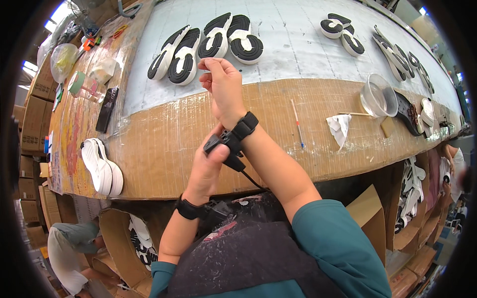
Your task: The person assembles white slipper soles with black insoles at a workbench. They pick up a sole, place an insole on it, press the parts together, and wipe the sole with a cloth. The person repeats this process for multiple units, occasionally adjusting the camera.
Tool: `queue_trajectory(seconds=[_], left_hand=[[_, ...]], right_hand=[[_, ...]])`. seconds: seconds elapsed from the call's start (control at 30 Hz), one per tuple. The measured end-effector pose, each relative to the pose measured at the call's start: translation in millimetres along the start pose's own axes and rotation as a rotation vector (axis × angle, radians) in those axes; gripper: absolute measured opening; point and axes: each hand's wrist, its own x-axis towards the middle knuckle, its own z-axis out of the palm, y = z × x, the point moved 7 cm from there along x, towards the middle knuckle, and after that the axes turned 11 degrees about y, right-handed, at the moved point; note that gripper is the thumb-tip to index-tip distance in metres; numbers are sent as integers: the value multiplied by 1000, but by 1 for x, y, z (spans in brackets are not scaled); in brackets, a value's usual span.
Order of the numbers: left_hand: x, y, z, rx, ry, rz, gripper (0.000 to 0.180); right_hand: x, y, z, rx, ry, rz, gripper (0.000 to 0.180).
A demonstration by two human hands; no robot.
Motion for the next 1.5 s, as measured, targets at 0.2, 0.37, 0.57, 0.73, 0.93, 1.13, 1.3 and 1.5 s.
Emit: queue_trajectory(seconds=[0.2,0.37,0.57,0.73,0.93,1.13,1.3,1.5], left_hand=[[30,13,-34,-411,100,-316,43],[57,40,-95,-253,241,-156,26],[72,64,-112,-255,292,-132,23],[92,69,-125,-274,300,-173,20],[147,124,-155,497,406,159,33],[219,158,-196,1563,581,841,69],[273,141,-232,1392,359,449,82],[280,142,-226,1440,394,429,80]], right_hand=[[21,19,-34,25,119,218,10],[18,36,-18,634,-53,775,12],[-25,-54,40,1284,-364,883,12],[0,-44,35,1259,-288,864,13],[74,-22,-8,-383,39,179,17],[105,37,16,-576,-144,308,21],[111,99,70,-1204,-545,-358,66],[112,129,83,-1731,-459,-561,93]])
